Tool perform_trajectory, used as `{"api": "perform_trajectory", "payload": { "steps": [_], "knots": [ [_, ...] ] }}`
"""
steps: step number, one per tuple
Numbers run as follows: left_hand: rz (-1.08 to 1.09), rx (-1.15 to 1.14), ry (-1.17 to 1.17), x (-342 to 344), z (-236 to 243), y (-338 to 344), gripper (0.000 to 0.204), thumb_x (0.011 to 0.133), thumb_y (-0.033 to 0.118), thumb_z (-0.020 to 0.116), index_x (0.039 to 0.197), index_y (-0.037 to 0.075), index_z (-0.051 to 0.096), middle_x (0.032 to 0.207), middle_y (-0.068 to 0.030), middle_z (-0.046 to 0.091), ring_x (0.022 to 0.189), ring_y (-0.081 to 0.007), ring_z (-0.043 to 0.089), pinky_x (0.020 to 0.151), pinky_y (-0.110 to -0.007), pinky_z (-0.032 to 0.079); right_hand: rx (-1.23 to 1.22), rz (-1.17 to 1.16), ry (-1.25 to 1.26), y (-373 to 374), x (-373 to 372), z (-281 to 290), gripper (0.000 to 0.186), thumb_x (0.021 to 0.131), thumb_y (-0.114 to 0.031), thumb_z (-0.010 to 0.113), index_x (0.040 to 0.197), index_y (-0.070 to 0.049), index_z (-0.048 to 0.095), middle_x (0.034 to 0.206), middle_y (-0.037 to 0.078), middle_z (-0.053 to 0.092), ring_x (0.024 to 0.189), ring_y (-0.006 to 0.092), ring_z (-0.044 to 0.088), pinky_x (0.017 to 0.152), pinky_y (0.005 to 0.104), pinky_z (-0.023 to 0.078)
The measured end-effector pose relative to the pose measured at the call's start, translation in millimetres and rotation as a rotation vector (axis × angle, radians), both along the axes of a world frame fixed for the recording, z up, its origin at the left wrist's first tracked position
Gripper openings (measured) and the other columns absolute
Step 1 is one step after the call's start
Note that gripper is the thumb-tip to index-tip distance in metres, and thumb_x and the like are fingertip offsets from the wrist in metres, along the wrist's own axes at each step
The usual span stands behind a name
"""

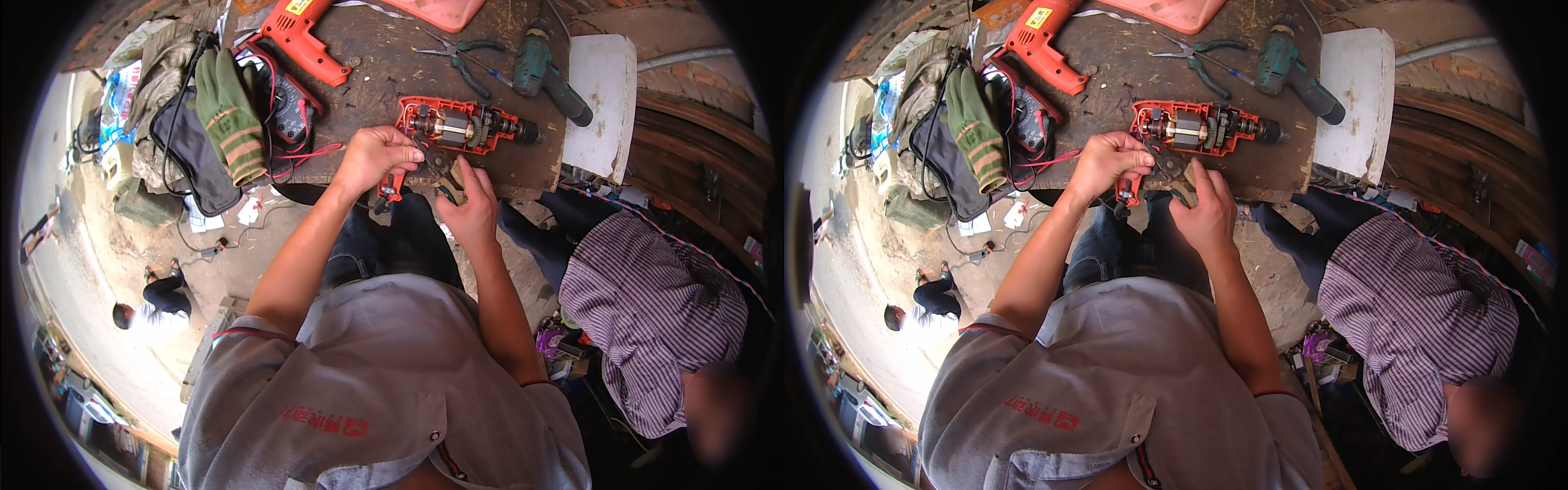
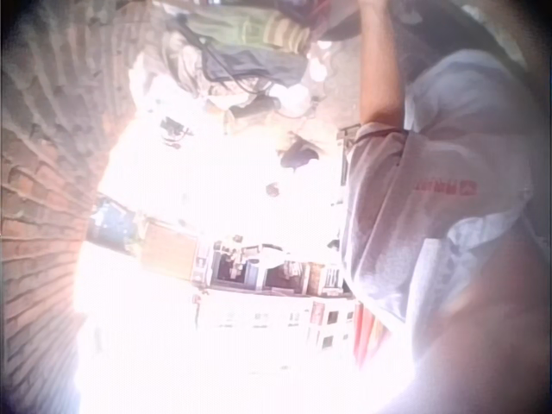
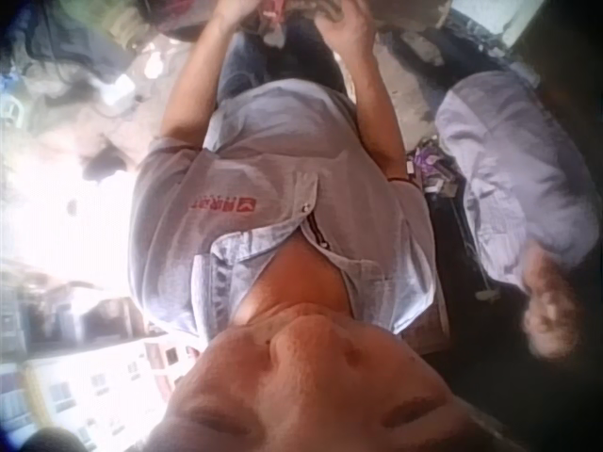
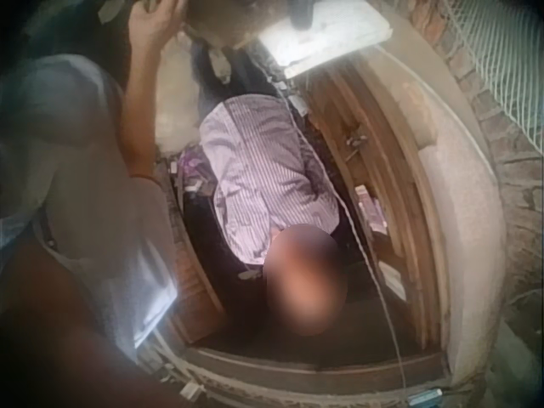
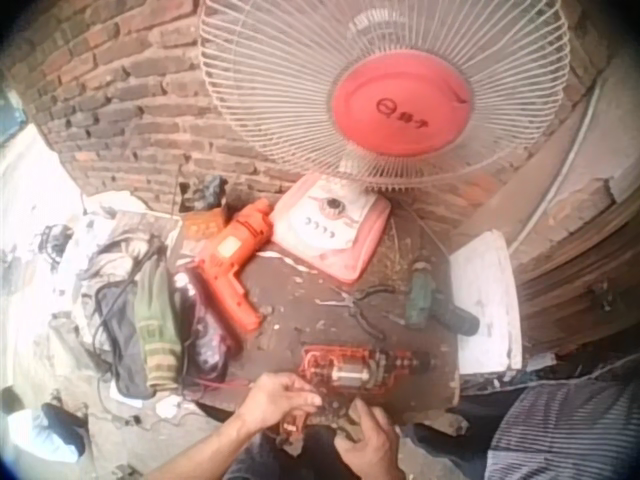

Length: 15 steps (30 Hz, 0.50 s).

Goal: The person disassembles a red cordless drill on a cluttered workbench, removes the housing to expose the motor and internal components, and manipulates the internal parts with gloved hands. The person then removes gloves and continues handling the exposed motor assembly.

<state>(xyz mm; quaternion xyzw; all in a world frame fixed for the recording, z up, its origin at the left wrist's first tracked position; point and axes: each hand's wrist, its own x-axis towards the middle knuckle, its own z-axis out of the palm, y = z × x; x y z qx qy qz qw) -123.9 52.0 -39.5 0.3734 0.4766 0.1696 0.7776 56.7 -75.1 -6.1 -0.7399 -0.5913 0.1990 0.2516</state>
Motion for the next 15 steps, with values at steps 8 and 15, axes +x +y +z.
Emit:
{"api": "perform_trajectory", "payload": {
  "steps": [8, 15],
  "knots": [
    [-0.04, 0.195, 0.013, -2, -3, -8, 0.024, 0.087, 0.014, 0.085, 0.1, -0.002, 0.072, 0.089, -0.0077, 0.077, 0.079, -0.0099, 0.072, 0.069, -0.025, 0.059, 0.137, -0.223, 0.303, 20, -5, 48, 0.063, 0.077, 0.002, 0.071, 0.139, 0.003, 0.057, 0.11, 0.01, 0.064, 0.099, 0.0231, 0.067, 0.086, 0.0339, 0.054],
    [0.016, 0.071, -0.064, 0, -6, -12, 0.019, 0.094, 0.008, 0.076, 0.109, -0.002, 0.071, 0.095, -0.0073, 0.077, 0.084, -0.0112, 0.073, 0.071, -0.025, 0.059, -0.16, -0.351, 0.601, -101, 50, 35, 0.083, 0.088, 0.009, 0.056, 0.164, -0.006, 0.025, 0.122, 0.009, 0.061, 0.081, 0.0083, 0.06, 0.069, 0.0243, 0.052]
  ]
}}
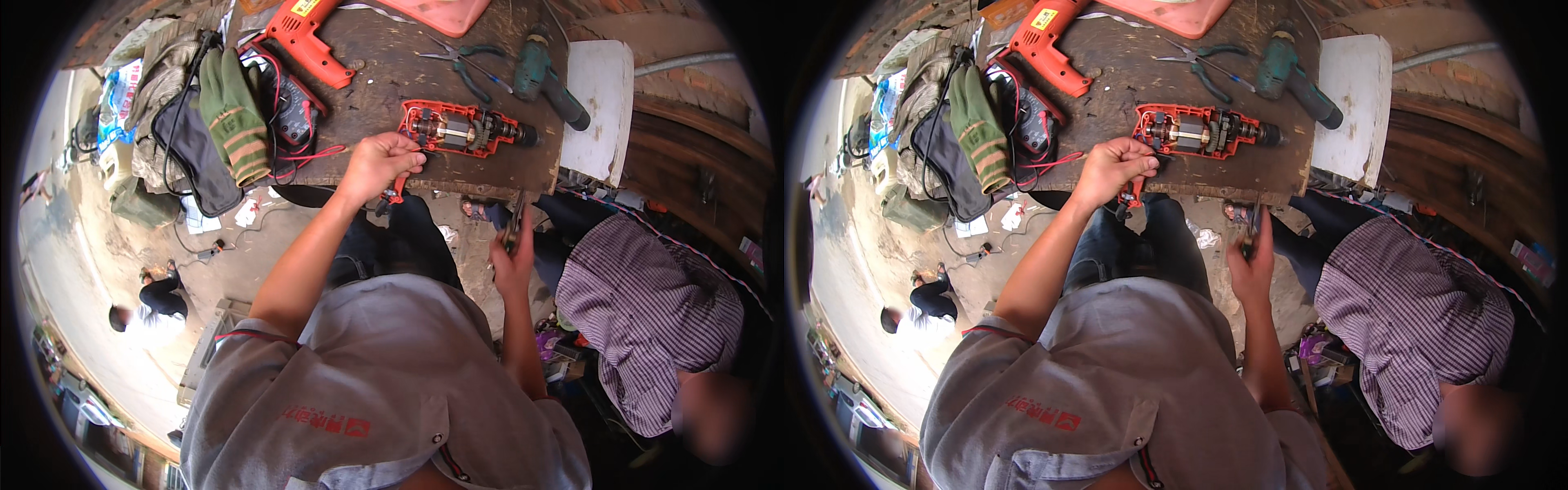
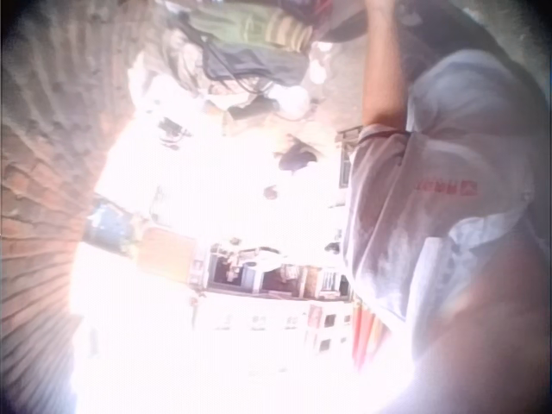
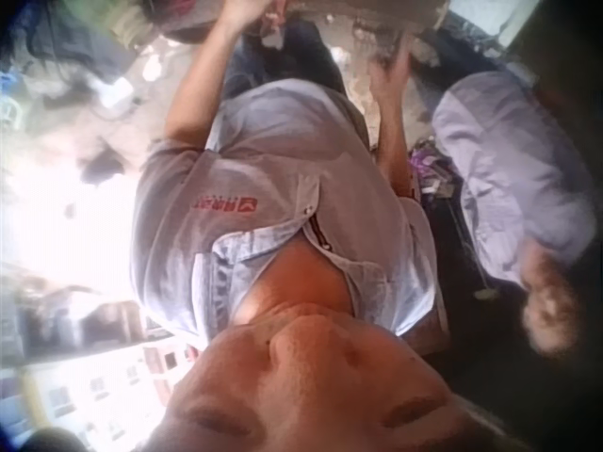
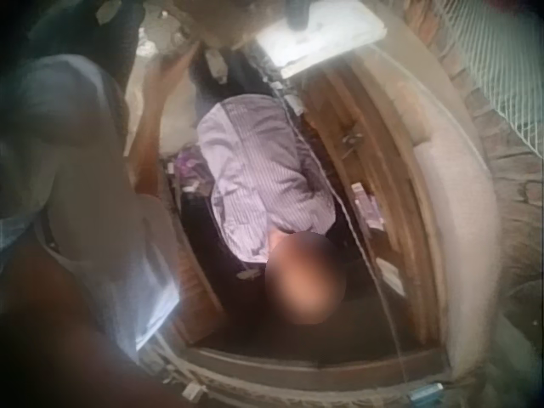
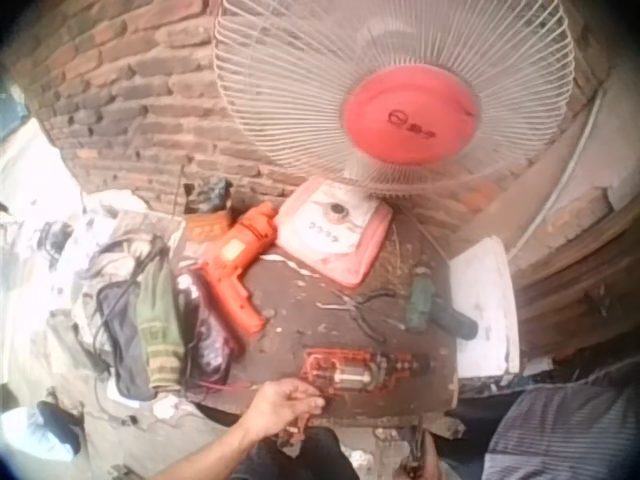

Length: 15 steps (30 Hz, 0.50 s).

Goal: The person disassembles a red cordless drill on a cluttered workbench, removes the housing to expose the motor and internal components, and manipulates the internal parts with gloved hands. The person then removes gloves and continues handling the exposed motor assembly.

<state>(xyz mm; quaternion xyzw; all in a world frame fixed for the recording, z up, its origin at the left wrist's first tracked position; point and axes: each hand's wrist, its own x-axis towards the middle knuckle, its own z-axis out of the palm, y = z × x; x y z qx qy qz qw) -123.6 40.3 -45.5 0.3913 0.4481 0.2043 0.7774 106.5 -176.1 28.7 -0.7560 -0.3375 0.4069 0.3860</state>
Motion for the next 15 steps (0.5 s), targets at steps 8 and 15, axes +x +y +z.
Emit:
{"api": "perform_trajectory", "payload": {
  "steps": [8, 15],
  "knots": [
    [0.053, -0.011, -0.088, -1, -8, -6, 0.025, 0.099, 0.008, 0.07, 0.12, -0.005, 0.065, 0.1, -0.0127, 0.076, 0.086, -0.0165, 0.075, 0.072, -0.027, 0.061, -0.662, 0.202, -0.204, -130, 41, -43, 0.103, 0.08, 0.0, 0.056, 0.169, -0.021, 0.009, 0.111, 0.02, 0.065, 0.094, 0.0382, 0.065, 0.086, 0.0393, 0.053],
    [0.223, 0.049, 0.042, -13, -1, -1, 0.031, 0.098, 0.007, 0.071, 0.125, -0.005, 0.062, 0.092, -0.0055, 0.073, 0.073, -0.0103, 0.069, 0.064, -0.023, 0.055, -0.832, 0.141, -0.316, -139, 31, -53, 0.089, 0.077, -0.015, 0.069, 0.157, -0.002, 0.035, 0.115, 0.026, 0.067, 0.103, 0.0395, 0.067, 0.092, 0.0432, 0.053]
  ]
}}
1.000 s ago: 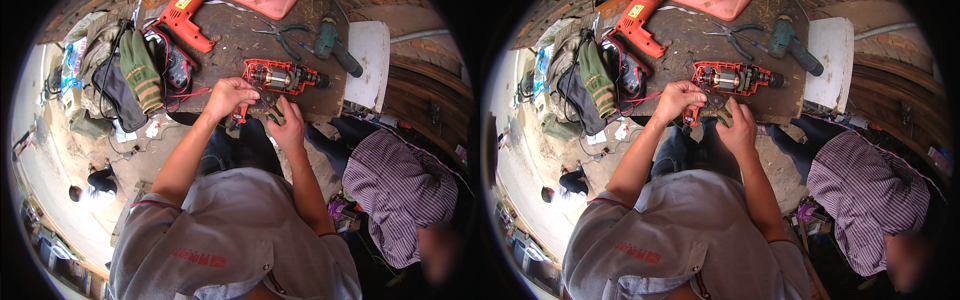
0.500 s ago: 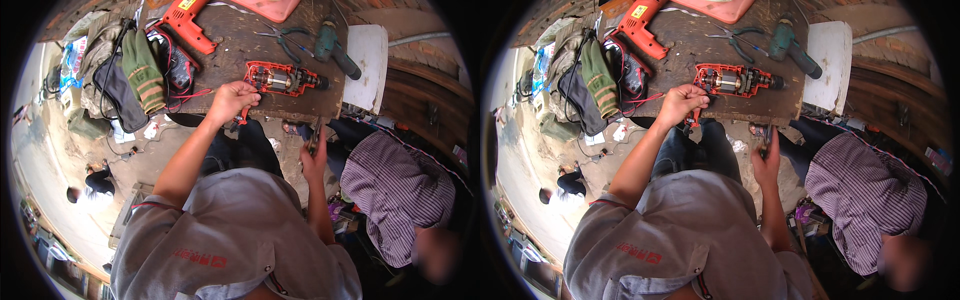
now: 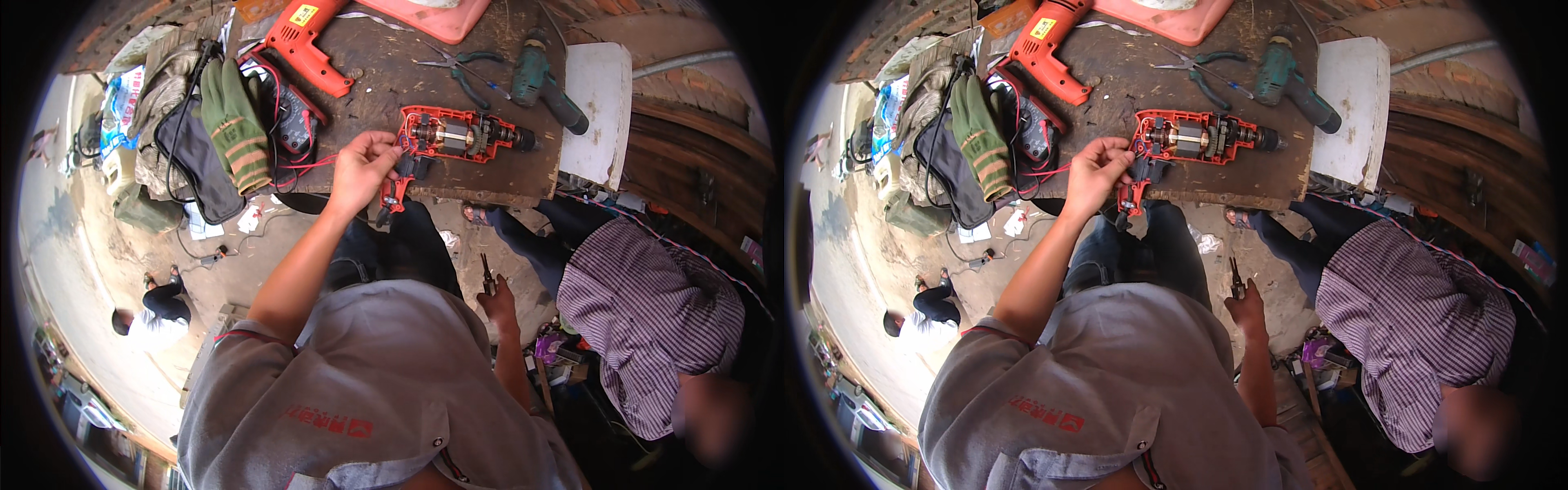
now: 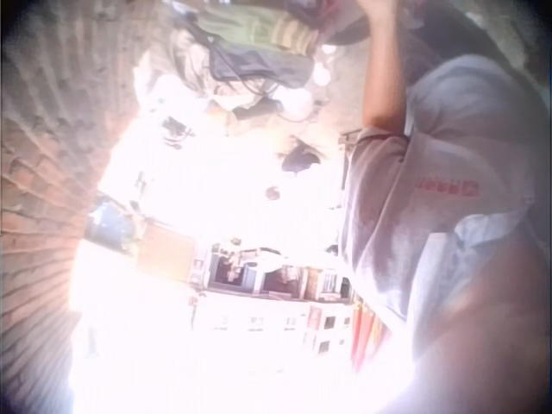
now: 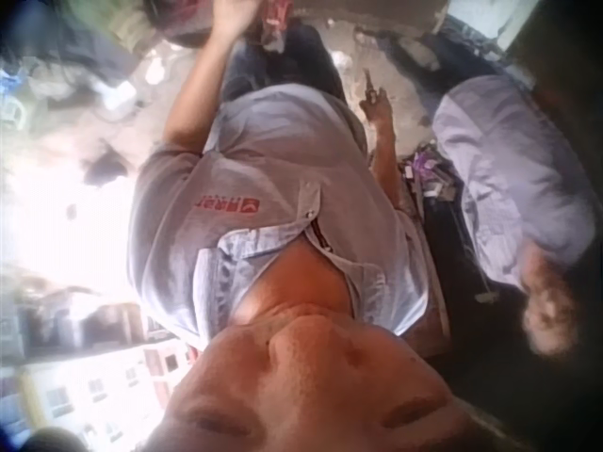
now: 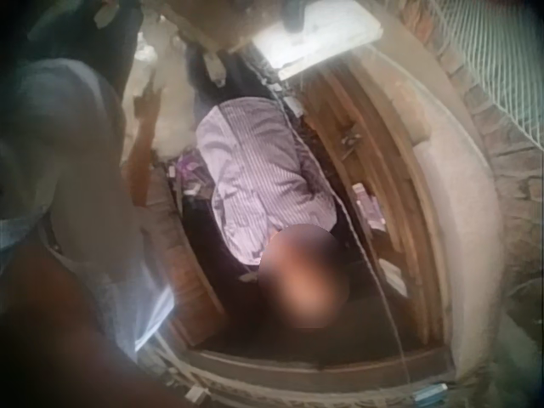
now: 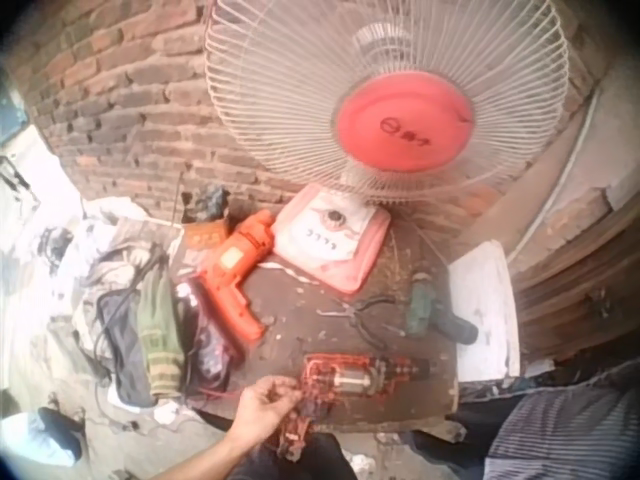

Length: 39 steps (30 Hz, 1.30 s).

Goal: The person disassembles a red cordless drill on a cluttered workbench, removes the housing to expose the motor and internal components, and manipulates the internal parts with gloved hands. The person then removes gloves and continues handling the exposed motor assembly.

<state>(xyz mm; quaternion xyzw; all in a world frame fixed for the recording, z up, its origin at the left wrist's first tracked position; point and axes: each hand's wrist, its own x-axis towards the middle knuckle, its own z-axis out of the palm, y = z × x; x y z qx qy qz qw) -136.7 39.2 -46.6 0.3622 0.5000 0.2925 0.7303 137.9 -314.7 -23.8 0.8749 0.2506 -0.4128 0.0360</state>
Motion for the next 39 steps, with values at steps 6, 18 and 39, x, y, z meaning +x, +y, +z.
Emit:
{"api": "perform_trajectory", "payload": {
  "steps": [6, 18, 39],
  "knots": [
    [-0.027, 0.455, 0.275, 12, 0, 23, 0.033, 0.085, 0.005, 0.082, 0.117, 0.006, 0.076, 0.087, -0.0006, 0.063, 0.085, -0.0109, 0.059, 0.078, -0.027, 0.05, 0.191, 0.088, -0.012, 43, -4, 20, 0.076, 0.076, -0.021, 0.075, 0.143, 0.007, 0.051, 0.127, 0.023, 0.063, 0.114, 0.0386, 0.064, 0.098, 0.0428, 0.051],
    [0.012, 0.362, 0.183, 24, -19, 30, 0.02, 0.087, 0.011, 0.083, 0.104, 0.002, 0.079, 0.09, -0.0032, 0.067, 0.082, -0.011, 0.063, 0.077, -0.027, 0.052, 0.529, 0.211, 0.056, 127, -19, 61, 0.072, 0.077, -0.012, 0.079, 0.142, 0.007, 0.052, 0.124, 0.02, 0.064, 0.11, 0.0292, 0.066, 0.095, 0.0384, 0.052],
    [0.062, 0.452, 0.297, 45, -1, 37, 0.019, 0.085, 0.014, 0.083, 0.1, 0.003, 0.081, 0.09, -0.0094, 0.072, 0.084, -0.0183, 0.069, 0.077, -0.031, 0.054, 0.51, 0.795, -0.263, 322, -53, 90, 0.069, 0.078, -0.013, 0.075, 0.142, 0.004, 0.055, 0.117, 0.02, 0.064, 0.113, 0.0397, 0.062, 0.098, 0.0461, 0.05]
  ]
}}
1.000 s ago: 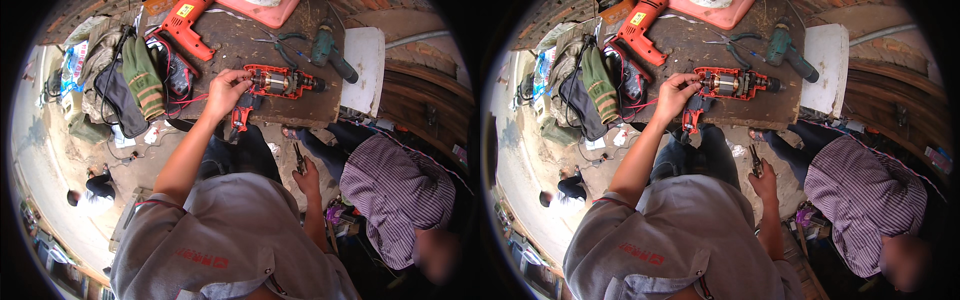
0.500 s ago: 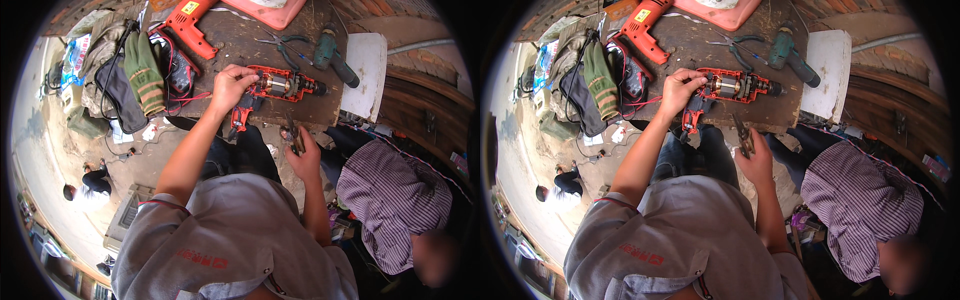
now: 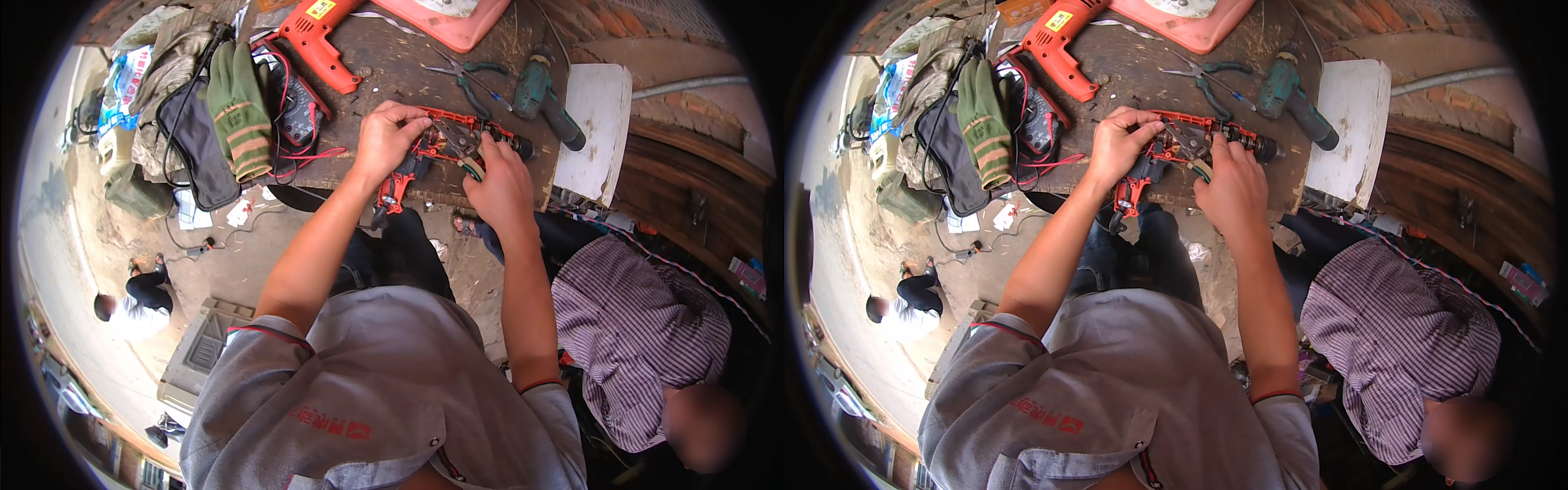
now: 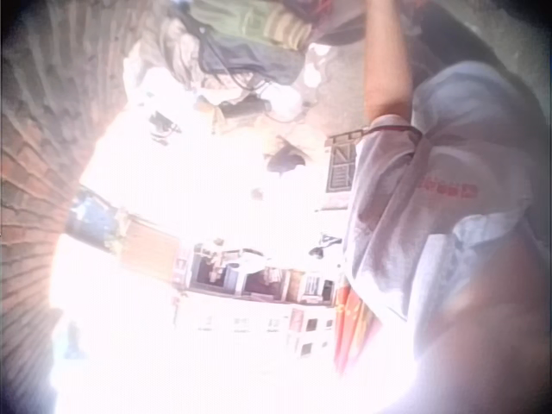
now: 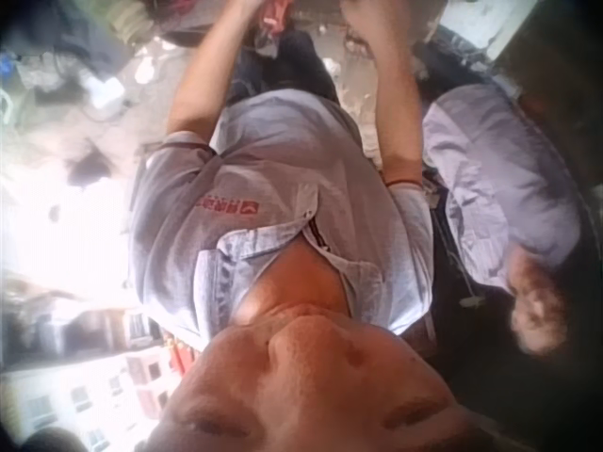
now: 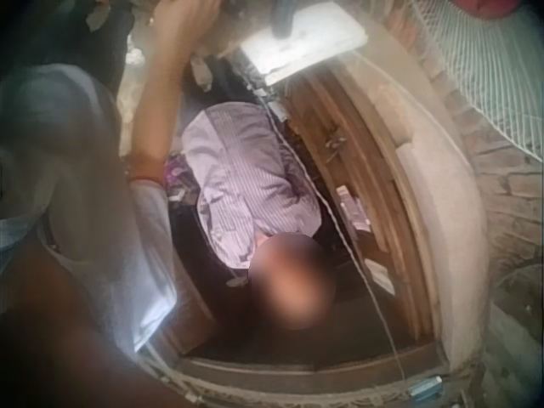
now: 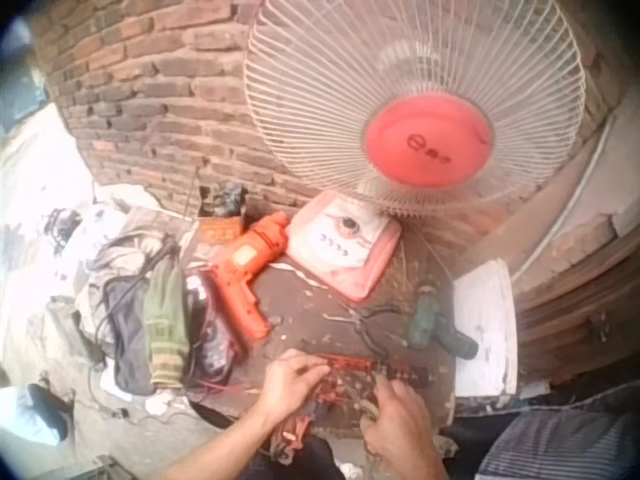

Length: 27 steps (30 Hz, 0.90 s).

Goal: The person disassembles a red cordless drill on a cluttered workbench, removes the housing to expose the motor and internal components, and manipulates the internal parts with gloved hands. The person then removes gloves and continues handling the exposed motor assembly.

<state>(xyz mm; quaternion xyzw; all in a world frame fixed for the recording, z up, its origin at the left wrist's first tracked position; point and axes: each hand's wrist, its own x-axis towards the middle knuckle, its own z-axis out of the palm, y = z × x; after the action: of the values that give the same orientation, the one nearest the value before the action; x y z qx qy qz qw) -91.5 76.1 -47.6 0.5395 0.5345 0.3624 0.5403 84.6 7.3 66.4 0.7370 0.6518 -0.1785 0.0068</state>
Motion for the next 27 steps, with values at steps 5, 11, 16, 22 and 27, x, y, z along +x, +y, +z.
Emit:
{"api": "perform_trajectory", "payload": {
  "steps": [5, 11, 16, 22, 27],
  "knots": [
    [-0.006, 0.05, 0.021, 0, -4, 0, 0.018, 0.084, 0.013, 0.082, 0.1, 0.003, 0.08, 0.091, -0.0104, 0.072, 0.082, -0.0208, 0.07, 0.076, -0.033, 0.055, 0.002, 0.054, -0.081, 10, -2, -1, 0.071, 0.076, -0.017, 0.079, 0.142, 0.001, 0.057, 0.116, 0.015, 0.064, 0.111, 0.0334, 0.063, 0.097, 0.0428, 0.05],
    [-0.037, 0.036, 0.056, -1, 1, 3, 0.02, 0.085, 0.013, 0.081, 0.1, 0.0, 0.079, 0.093, -0.0115, 0.074, 0.084, -0.0215, 0.071, 0.078, -0.033, 0.055, -0.024, 0.109, -0.064, 23, 0, 4, 0.07, 0.077, -0.017, 0.077, 0.141, 0.001, 0.057, 0.116, 0.016, 0.066, 0.112, 0.0351, 0.065, 0.097, 0.0437, 0.052],
    [-0.034, 0.036, 0.049, 1, 3, 7, 0.019, 0.087, 0.014, 0.081, 0.099, 0.0, 0.079, 0.093, -0.012, 0.074, 0.083, -0.0211, 0.072, 0.076, -0.033, 0.055, -0.111, 0.033, 0.01, 35, 2, 12, 0.067, 0.077, -0.017, 0.077, 0.14, -0.002, 0.06, 0.119, 0.018, 0.066, 0.111, 0.0362, 0.066, 0.094, 0.0454, 0.053],
    [-0.054, -0.19, -0.087, 1, -7, 12, 0.02, 0.094, 0.015, 0.077, 0.106, -0.002, 0.076, 0.088, -0.0044, 0.074, 0.073, -0.0085, 0.065, 0.068, -0.026, 0.052, -0.143, -0.152, 0.413, 40, 10, -5, 0.05, 0.074, -0.016, 0.073, 0.122, -0.001, 0.069, 0.097, 0.018, 0.073, 0.088, 0.031, 0.07, 0.082, 0.0411, 0.054],
    [-0.087, -0.27, -0.324, -1, -19, 15, 0.021, 0.098, 0.015, 0.073, 0.11, -0.002, 0.074, 0.084, 0.0008, 0.072, 0.066, -0.004, 0.058, 0.06, -0.022, 0.047, -0.244, -0.257, 0.676, 44, 21, -26, 0.038, 0.077, -0.011, 0.069, 0.112, 0.003, 0.072, 0.075, 0.006, 0.066, 0.068, 0.0138, 0.059, 0.065, 0.0309, 0.048]
  ]
}}
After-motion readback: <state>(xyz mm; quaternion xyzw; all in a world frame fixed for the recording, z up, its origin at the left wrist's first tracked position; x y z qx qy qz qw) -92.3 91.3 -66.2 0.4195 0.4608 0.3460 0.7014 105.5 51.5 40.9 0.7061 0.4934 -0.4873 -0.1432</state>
